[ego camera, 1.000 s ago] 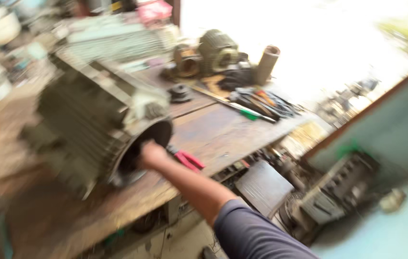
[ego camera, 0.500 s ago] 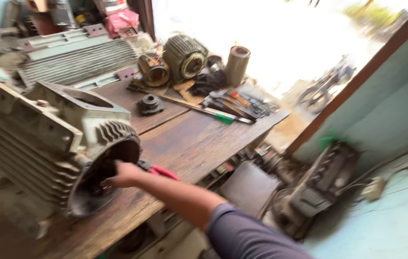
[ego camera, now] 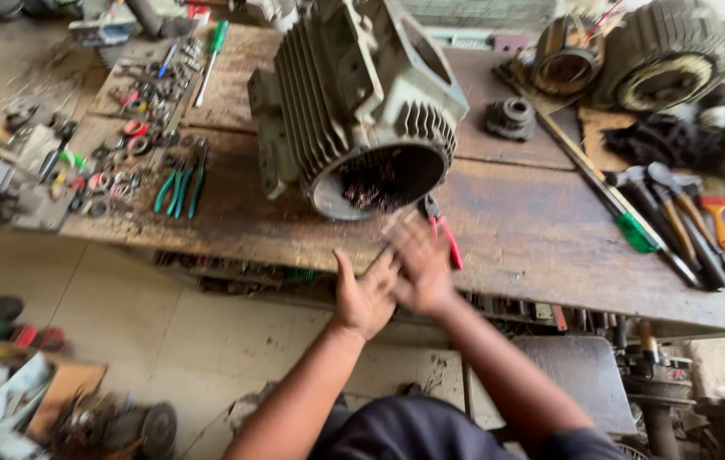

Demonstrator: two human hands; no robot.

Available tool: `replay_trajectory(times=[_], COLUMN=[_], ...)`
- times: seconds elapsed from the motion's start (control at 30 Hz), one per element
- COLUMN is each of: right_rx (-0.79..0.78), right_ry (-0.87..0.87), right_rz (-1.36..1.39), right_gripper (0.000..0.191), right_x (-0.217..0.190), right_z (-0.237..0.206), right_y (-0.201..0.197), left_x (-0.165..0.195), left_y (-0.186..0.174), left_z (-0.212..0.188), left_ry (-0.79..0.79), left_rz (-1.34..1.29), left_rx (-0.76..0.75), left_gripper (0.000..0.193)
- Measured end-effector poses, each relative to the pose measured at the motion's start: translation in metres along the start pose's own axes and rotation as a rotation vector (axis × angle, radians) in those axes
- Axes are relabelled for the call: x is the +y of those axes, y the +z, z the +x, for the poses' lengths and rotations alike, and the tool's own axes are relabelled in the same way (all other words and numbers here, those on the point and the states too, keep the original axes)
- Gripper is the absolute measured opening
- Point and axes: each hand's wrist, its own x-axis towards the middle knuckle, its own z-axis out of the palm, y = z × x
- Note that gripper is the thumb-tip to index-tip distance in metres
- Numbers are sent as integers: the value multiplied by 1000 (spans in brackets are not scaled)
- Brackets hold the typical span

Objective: The person wipes the workbench with a cloth, then positions an electric motor housing on the bench. They use red-handled pliers to pull and cut old copper windings out of the housing opening, repeatedly gripping and extracting wire bundles, then reach inside the housing by hand and reposition the motor to continue removing the remaining windings.

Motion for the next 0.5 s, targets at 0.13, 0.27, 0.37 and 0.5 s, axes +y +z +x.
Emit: replay_trajectory(times=[0.13, 0.27, 0.37, 0.5], right_rx=[152, 130, 129, -6], right_ry=[476, -161, -16, 592], right_rz=[273, 288, 191, 355], right_gripper=[69, 70, 49, 42], right_x=[14, -20, -9, 33], right_z=[5, -21, -9, -6], right_y=[-30, -32, -11, -7], left_x=[17, -7, -31, -30], left_y=[31, 24, 21, 22], left_z=[-4, 15, 18, -1], left_ry=[80, 57, 9, -60], left_rz=[22, 192, 297, 318], left_rx=[-43, 173, 193, 88], left_gripper=[123, 118, 117, 118])
